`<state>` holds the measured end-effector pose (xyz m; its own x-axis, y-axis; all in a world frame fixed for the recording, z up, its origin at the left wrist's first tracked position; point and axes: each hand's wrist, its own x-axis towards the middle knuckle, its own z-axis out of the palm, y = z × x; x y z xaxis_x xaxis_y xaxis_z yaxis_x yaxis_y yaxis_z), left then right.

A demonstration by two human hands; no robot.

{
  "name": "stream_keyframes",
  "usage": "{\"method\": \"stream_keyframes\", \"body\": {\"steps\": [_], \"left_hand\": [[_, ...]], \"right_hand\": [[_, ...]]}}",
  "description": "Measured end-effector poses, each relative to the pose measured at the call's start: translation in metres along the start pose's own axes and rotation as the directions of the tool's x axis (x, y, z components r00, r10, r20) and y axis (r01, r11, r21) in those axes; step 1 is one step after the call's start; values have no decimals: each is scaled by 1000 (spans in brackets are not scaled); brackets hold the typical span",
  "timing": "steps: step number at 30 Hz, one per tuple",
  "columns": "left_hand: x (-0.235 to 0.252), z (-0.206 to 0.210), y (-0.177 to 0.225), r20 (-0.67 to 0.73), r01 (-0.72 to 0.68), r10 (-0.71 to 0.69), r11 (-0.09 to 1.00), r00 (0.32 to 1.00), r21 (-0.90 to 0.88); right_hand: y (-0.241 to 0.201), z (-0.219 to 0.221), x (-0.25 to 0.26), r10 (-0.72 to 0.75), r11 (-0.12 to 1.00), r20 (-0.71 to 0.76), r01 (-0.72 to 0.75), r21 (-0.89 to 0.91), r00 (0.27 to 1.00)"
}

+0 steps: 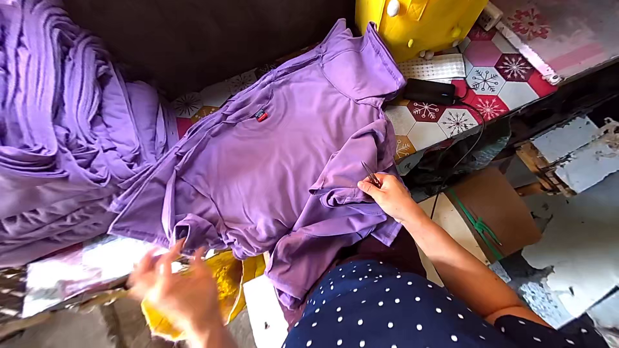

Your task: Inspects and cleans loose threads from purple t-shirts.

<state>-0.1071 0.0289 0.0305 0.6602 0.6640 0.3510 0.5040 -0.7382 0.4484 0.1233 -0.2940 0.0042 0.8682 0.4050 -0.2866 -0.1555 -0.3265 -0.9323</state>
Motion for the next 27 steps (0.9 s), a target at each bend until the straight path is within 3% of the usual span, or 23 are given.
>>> {"method": "stream_keyframes", "body": {"steps": [2, 4, 7, 11, 15, 20, 24, 27], "left_hand": [[-5, 38, 75, 78, -186, 222, 927, 972, -326], [-13, 75, 130, 174, -183, 339, 795, 925, -579], [-18, 105, 170, 303, -114, 413, 731, 859, -672], [-19, 124, 184, 349, -36, 378, 720, 857, -693], [-22, 128, 183, 333, -62, 397, 716, 855, -695], [-9, 133, 178, 340, -159, 542, 677, 768, -719], [-1, 135, 181, 371, -231, 588, 705, 718, -671], [7, 134, 183, 376, -247, 614, 693, 694, -677]], "right_hand": [[-5, 1, -6, -37, 999, -9, 37, 2, 999], [-10, 2, -12, -70, 997, -18, 70, 9, 997], [-9, 3, -18, -110, 993, -39, 111, 31, 993], [-7, 5, -21, -133, 987, -53, 137, 81, 990], [-5, 5, -19, -95, 987, -26, 98, 126, 995], [3, 1, -4, 23, 981, 17, -26, 192, 1000], [5, -6, -12, -240, 971, -80, 237, -36, 968], [4, -23, -19, -458, 839, 3, 434, -328, 889]]}}
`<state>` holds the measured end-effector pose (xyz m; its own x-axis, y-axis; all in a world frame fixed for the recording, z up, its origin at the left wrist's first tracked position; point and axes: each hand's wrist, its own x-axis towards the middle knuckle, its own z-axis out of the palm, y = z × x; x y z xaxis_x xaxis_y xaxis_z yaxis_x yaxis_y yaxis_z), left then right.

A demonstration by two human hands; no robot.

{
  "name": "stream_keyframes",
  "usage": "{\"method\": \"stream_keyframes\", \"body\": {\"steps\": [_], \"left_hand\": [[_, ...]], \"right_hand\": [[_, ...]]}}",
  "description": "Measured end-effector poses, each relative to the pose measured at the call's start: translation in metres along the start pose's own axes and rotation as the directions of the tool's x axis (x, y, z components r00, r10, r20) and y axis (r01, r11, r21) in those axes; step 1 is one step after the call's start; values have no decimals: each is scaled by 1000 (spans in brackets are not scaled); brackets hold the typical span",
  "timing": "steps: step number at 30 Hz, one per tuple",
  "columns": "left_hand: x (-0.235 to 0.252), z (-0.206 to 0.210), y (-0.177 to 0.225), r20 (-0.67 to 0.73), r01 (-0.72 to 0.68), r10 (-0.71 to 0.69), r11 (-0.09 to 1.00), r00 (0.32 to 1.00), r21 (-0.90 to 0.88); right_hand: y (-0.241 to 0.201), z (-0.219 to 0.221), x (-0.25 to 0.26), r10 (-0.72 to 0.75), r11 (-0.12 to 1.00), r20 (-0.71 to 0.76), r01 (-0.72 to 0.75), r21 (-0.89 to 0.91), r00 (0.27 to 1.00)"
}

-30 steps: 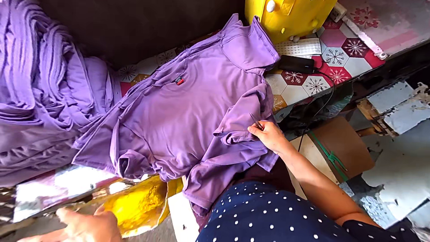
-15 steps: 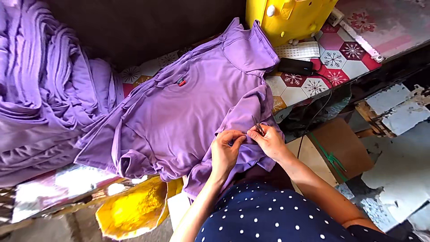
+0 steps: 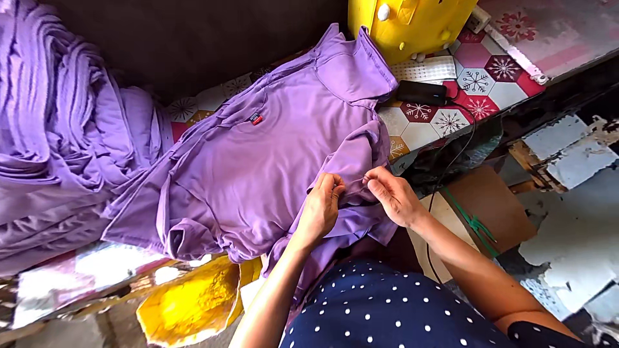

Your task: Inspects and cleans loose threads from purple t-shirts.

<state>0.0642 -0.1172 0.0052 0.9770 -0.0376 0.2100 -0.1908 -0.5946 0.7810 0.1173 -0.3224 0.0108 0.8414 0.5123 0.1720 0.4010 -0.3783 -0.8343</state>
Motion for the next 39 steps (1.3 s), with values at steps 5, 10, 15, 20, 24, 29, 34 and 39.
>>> {"method": "stream_keyframes", "body": {"steps": [5, 10, 15, 20, 24, 29, 34, 39], "left_hand": [[7, -1, -2, 22, -91, 91, 996, 996, -3], [10, -1, -3, 33, -212, 212, 977, 977, 29], [11, -2, -6, 54, -260, 259, 965, 964, 33], [10, -1, -8, 56, -261, 261, 965, 964, 1], [10, 0, -6, 45, -249, 250, 968, 967, -28], [9, 1, -9, 18, -194, 196, 977, 980, -88], [7, 2, -4, -6, -140, 140, 984, 990, -110], [-2, -14, 0, -70, -54, 52, 998, 996, -29]], "right_hand": [[14, -13, 7, -201, 932, 172, 242, -269, 964], [23, -14, 18, -323, 903, 220, 370, -220, 920], [24, -13, 21, -304, 909, 255, 359, -209, 918], [22, -14, 25, -273, 932, 298, 329, -154, 915], [21, -14, 27, -248, 940, 319, 307, -150, 915], [23, -16, 21, -169, 969, 246, 207, -138, 954], [23, -7, 19, 20, 983, 216, -59, 175, 976], [-1, 6, 0, -246, 965, -21, 247, 90, 969]]}}
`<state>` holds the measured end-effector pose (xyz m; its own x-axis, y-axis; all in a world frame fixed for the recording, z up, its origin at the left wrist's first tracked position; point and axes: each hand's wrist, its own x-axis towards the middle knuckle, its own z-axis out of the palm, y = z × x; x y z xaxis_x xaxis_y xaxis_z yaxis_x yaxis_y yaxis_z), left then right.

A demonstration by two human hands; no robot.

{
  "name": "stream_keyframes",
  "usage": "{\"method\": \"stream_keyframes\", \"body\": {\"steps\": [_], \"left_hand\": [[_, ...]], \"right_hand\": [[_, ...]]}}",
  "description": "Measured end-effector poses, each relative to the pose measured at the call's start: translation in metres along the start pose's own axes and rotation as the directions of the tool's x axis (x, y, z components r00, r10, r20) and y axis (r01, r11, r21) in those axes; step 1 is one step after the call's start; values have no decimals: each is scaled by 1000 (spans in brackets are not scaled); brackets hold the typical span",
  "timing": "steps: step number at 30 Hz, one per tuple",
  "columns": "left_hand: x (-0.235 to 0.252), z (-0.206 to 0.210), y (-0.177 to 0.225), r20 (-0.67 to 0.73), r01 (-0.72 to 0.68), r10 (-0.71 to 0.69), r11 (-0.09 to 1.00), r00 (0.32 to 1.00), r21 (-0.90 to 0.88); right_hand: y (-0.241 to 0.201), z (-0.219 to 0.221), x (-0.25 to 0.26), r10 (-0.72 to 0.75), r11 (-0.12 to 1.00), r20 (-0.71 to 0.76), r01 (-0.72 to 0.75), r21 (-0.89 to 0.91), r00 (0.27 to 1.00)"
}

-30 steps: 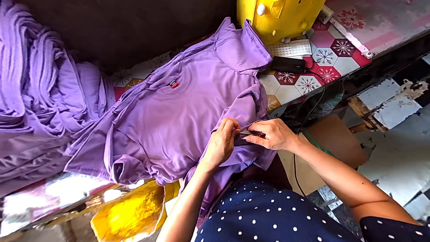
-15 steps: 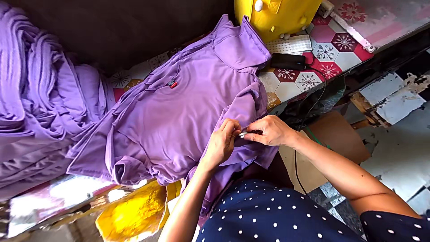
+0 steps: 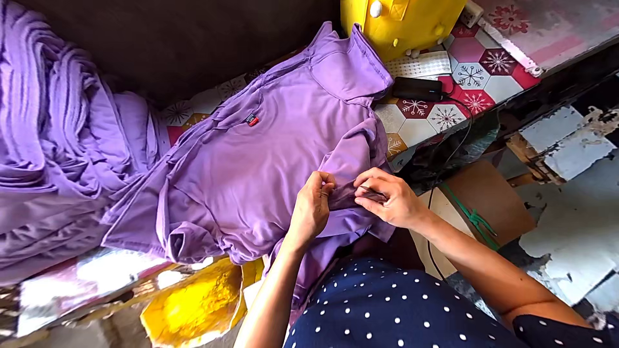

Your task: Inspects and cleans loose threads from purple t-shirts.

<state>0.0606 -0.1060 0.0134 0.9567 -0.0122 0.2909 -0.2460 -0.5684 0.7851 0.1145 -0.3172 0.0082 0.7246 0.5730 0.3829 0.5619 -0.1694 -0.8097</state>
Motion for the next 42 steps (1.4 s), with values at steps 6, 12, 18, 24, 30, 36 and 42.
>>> {"method": "stream_keyframes", "body": {"steps": [6, 12, 18, 24, 30, 36, 42], "left_hand": [[-7, -1, 5, -3, 58, -59, 985, 998, -162], [-2, -7, 8, 4, 154, -156, 973, 988, -174], [-6, -30, 9, 355, 273, -148, 902, 923, -334], [-26, -39, -2, 344, 348, -242, 891, 907, -293], [-56, -29, 4, 222, 426, -372, 673, 901, -605], [-80, -27, 5, 39, 386, -474, 665, 880, -639], [-96, -34, 14, 140, 361, -368, 930, 919, 73]], "right_hand": [[-7, 7, 9, 135, 978, 93, -118, -170, 986], [-14, 16, 1, -126, 988, -78, 118, -103, 989], [-17, 23, -8, -258, 947, -104, 229, -226, 961], [-26, 30, -19, -355, 884, -43, 321, -340, 934], [-27, 51, -40, -391, 845, 47, 379, -377, 919], [-22, 73, -56, -359, 866, 56, 355, -351, 932], [-21, 70, -64, -346, 891, 25, 337, -304, 938]]}}
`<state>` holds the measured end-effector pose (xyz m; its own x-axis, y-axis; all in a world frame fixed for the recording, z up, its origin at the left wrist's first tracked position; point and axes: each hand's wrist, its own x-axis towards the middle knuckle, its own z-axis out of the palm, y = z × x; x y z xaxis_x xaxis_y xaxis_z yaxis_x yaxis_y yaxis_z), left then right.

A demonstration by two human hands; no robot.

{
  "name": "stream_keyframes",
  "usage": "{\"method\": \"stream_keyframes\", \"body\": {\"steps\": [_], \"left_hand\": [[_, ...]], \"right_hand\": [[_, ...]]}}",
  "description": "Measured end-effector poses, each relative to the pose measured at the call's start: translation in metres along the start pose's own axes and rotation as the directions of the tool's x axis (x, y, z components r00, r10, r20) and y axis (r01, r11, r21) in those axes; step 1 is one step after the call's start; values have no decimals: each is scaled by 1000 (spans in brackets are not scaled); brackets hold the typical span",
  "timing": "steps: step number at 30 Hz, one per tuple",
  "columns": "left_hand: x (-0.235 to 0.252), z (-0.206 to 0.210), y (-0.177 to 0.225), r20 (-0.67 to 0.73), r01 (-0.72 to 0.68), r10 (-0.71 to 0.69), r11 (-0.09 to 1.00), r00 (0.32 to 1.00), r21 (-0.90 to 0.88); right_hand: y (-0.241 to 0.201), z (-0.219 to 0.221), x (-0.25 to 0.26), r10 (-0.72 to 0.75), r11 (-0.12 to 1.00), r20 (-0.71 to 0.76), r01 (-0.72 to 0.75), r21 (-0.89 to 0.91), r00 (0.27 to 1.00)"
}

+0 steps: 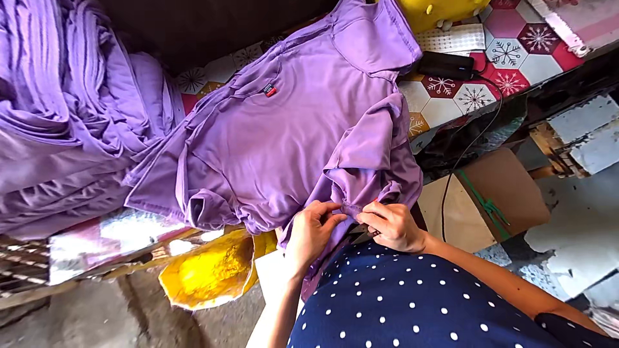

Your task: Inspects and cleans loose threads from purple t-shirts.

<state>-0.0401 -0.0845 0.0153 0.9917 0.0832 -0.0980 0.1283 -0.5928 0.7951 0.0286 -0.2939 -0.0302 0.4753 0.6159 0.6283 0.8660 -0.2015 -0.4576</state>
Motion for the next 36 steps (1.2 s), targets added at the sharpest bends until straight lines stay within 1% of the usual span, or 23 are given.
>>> {"method": "stream_keyframes", "body": {"steps": [2, 3, 6, 7, 9, 11, 12, 13, 14, 15, 16, 18, 20, 21, 22, 24, 25, 26, 28, 31, 33, 34, 36], "left_hand": [[0, 8, 4, 15, 12, -12, 999, 1000, 38], [0, 15, 4, -2, 17, -17, 999, 1000, 38], [0, 30, -8, -106, -1, -4, 999, 994, -48], [-1, 32, -12, -130, 2, -18, 993, 991, -117], [-2, 29, -16, -137, 39, -89, 943, 987, -331], [-3, 24, -16, -116, 107, -194, 849, 974, -517], [-5, 23, -13, -109, 127, -228, 813, 968, -568], [-7, 24, -11, -118, 120, -235, 793, 965, -597], [-9, 26, -9, -136, 95, -221, 787, 966, -610], [-11, 28, -8, -160, 60, -198, 787, 967, -614], [-12, 30, -8, -188, 21, -173, 788, 967, -615], [-14, 33, -10, -236, -39, -137, 787, 962, -615], [-15, 35, -11, -272, -72, -128, 783, 954, -618], [-15, 36, -10, -286, -77, -135, 777, 949, -624], [-15, 37, -8, -296, -81, -143, 771, 944, -632], [-15, 36, -6, -297, -80, -159, 751, 942, -656], [-15, 36, -4, -292, -77, -164, 743, 942, -665], [-14, 37, -2, -288, -70, -175, 735, 942, -675], [-12, 38, 0, -290, -42, -218, 729, 932, -684], [-10, 39, 2, -284, -1, -257, 740, 924, -672], [-10, 43, 2, -301, -19, -213, 786, 930, -618], [-9, 45, 0, -327, -50, -174, 816, 929, -576], [-6, 48, -7, -419, -135, -87, 871, 904, -472]], "right_hand": [[0, 2, -2, 13, 1000, -14, -13, 23, 1000], [0, 3, -3, 22, 999, -15, -21, 31, 1000], [1, 6, -5, 63, 996, -14, -62, 58, 998], [1, 7, -6, 83, 994, -12, -82, 74, 996], [2, 8, -8, 147, 981, 21, -148, 124, 989], [1, 8, -9, 277, 933, 133, -299, 201, 952], [-1, 8, -8, 357, 877, 218, -406, 256, 908], [-1, 7, -6, 428, 797, 313, -518, 312, 848], [-2, 6, -3, 474, 696, 407, -615, 370, 781], [-2, 4, 1, 490, 596, 481, -682, 424, 727], [-2, 1, 5, 480, 518, 532, -715, 469, 697], [-5, -4, 11, 446, 408, 592, -741, 533, 671], [-11, -8, 16, 438, 304, 644, -778, 550, 627], [-14, -9, 17, 454, 311, 630, -775, 550, 630], [-17, -8, 18, 502, 374, 566, -754, 540, 654], [-21, -1, 18, 603, 587, 339, -689, 426, 723], [-19, 3, 19, 612, 666, 259, -664, 341, 747], [-16, 7, 21, 609, 703, 232, -652, 284, 758], [-13, 13, 24, 615, 705, 236, -659, 262, 752], [-15, 18, 26, 605, 723, 197, -636, 269, 771], [-16, 18, 26, 595, 732, 184, -622, 278, 782], [-17, 17, 27, 595, 721, 195, -624, 301, 780], [-18, 16, 28, 604, 675, 232, -644, 360, 763]]}}
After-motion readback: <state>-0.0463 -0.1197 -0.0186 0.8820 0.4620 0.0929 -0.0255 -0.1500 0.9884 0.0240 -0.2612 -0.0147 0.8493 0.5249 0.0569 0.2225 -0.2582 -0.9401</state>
